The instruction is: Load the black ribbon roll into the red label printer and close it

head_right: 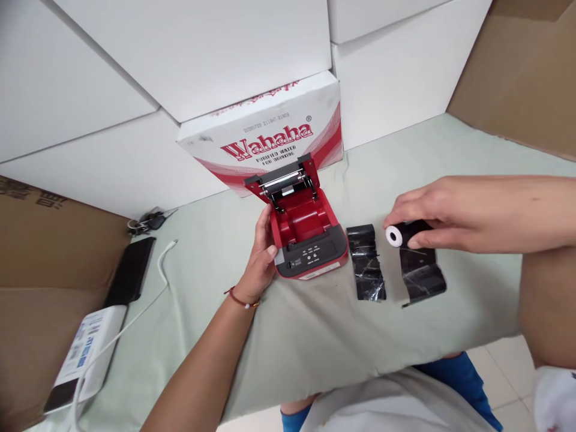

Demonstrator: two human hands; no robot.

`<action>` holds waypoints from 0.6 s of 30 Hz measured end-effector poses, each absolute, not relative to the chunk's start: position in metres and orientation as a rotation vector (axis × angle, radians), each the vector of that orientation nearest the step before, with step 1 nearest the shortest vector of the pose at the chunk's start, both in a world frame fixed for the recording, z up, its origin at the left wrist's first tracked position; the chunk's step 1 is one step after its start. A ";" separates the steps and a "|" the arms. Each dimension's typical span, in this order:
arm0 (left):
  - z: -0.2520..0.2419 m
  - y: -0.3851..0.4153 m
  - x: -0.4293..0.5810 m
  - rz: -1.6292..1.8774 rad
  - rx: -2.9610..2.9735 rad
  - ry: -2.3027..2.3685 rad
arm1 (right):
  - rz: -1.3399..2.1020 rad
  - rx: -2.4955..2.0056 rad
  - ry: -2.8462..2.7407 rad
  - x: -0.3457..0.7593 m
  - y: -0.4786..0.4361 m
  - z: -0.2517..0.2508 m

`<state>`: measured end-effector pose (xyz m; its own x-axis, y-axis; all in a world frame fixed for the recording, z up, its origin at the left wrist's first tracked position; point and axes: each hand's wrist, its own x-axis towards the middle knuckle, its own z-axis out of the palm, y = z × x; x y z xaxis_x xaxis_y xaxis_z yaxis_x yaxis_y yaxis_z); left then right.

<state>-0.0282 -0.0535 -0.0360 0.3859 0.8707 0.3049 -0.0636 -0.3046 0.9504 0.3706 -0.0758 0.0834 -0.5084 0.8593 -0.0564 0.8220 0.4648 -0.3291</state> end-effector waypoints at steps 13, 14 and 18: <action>-0.040 -0.051 -0.028 1.110 1.586 0.705 | 0.206 -1.505 -2.807 0.189 -0.050 0.134; -0.040 -0.051 -0.028 1.110 1.579 0.698 | 0.217 -1.533 -2.811 0.184 -0.047 0.132; -0.038 -0.052 -0.026 1.107 1.574 0.697 | 0.226 -1.552 -2.841 0.172 -0.033 0.122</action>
<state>-0.0264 -0.0517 -0.0380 0.4042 0.8628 0.3037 -0.0989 -0.2889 0.9522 0.1721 -0.0332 0.1216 -0.5383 0.8280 -0.1570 0.8424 0.5340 -0.0720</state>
